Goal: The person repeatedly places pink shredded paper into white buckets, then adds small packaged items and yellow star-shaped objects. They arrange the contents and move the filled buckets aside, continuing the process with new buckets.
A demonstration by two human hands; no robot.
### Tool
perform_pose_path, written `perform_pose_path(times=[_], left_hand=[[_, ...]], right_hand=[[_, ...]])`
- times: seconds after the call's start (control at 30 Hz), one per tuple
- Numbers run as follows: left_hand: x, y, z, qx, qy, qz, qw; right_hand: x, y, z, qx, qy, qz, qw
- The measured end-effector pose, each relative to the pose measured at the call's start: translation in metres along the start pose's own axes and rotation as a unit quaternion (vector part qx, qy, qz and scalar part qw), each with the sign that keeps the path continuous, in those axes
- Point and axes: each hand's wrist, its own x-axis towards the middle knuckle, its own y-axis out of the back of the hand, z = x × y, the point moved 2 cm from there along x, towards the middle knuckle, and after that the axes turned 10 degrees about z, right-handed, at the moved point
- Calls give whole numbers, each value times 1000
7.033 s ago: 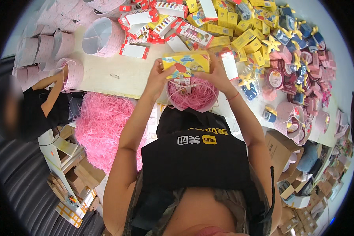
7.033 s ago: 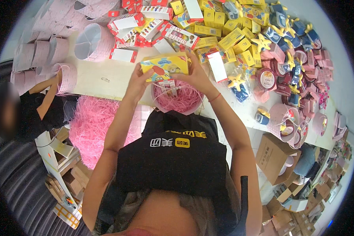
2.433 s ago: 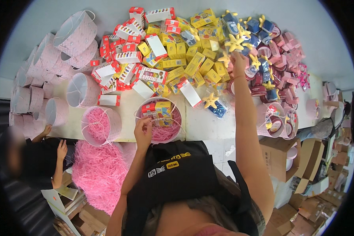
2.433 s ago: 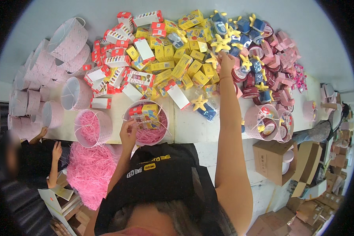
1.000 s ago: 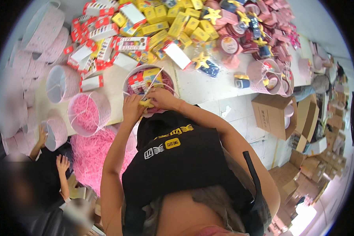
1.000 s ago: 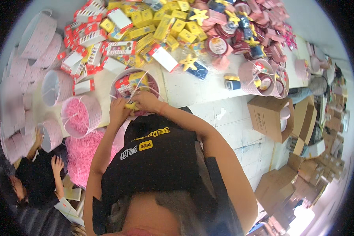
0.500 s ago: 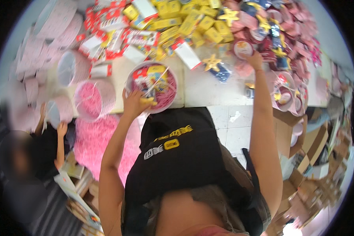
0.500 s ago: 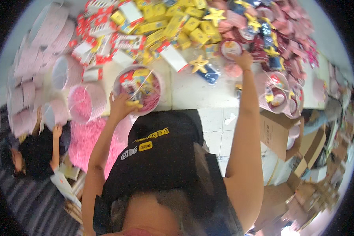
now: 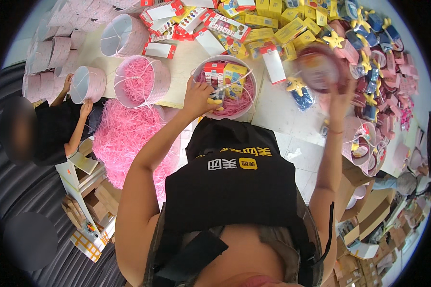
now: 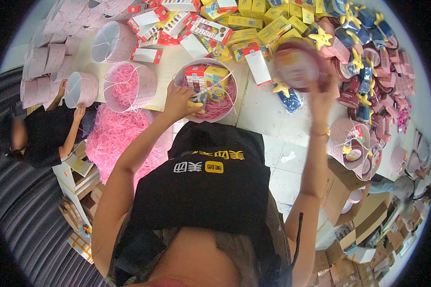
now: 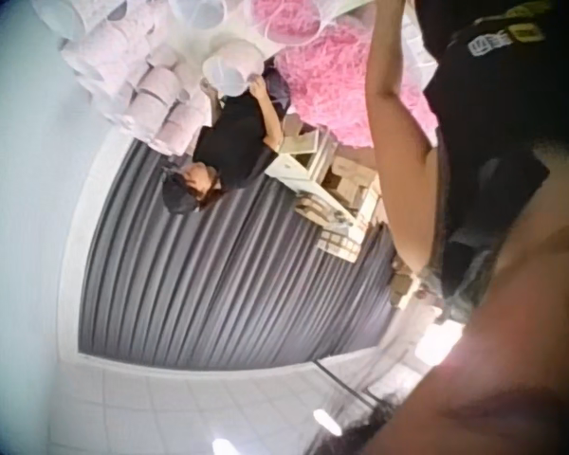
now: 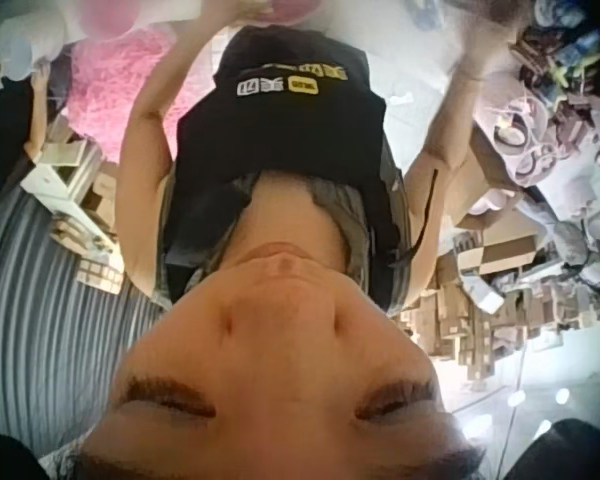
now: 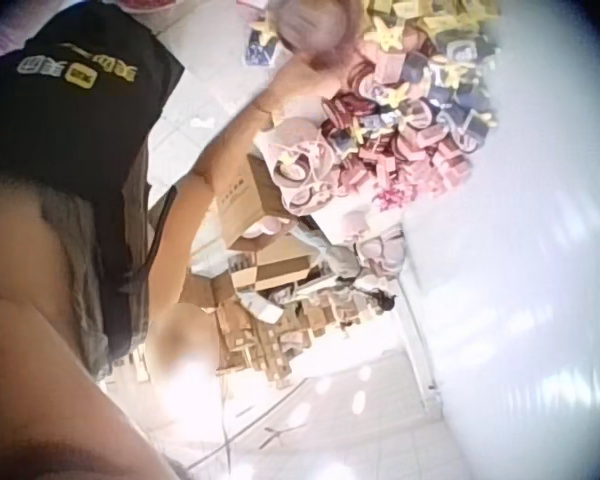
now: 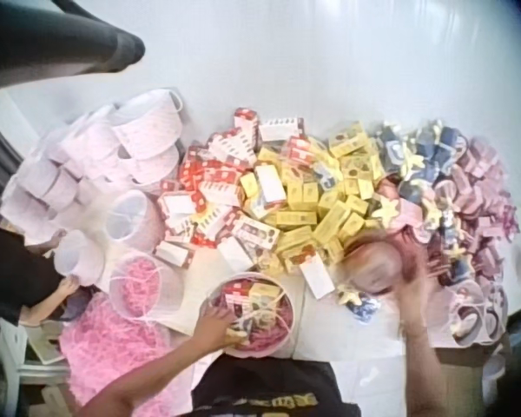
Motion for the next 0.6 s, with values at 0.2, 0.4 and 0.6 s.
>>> perform_pose_path(times=[0.2, 0.4, 0.6], left_hand=[[-1, -9, -16, -21, -22, 23, 999], [-5, -10, -16, -28, 10, 35, 999], [-3, -10, -16, -22, 57, 27, 998]], right_hand=[[-121, -150, -44, -5, 149, -413, 898], [-114, -192, -25, -143, 193, -488, 839], [-116, -206, -28, -178, 180, -541, 802]])
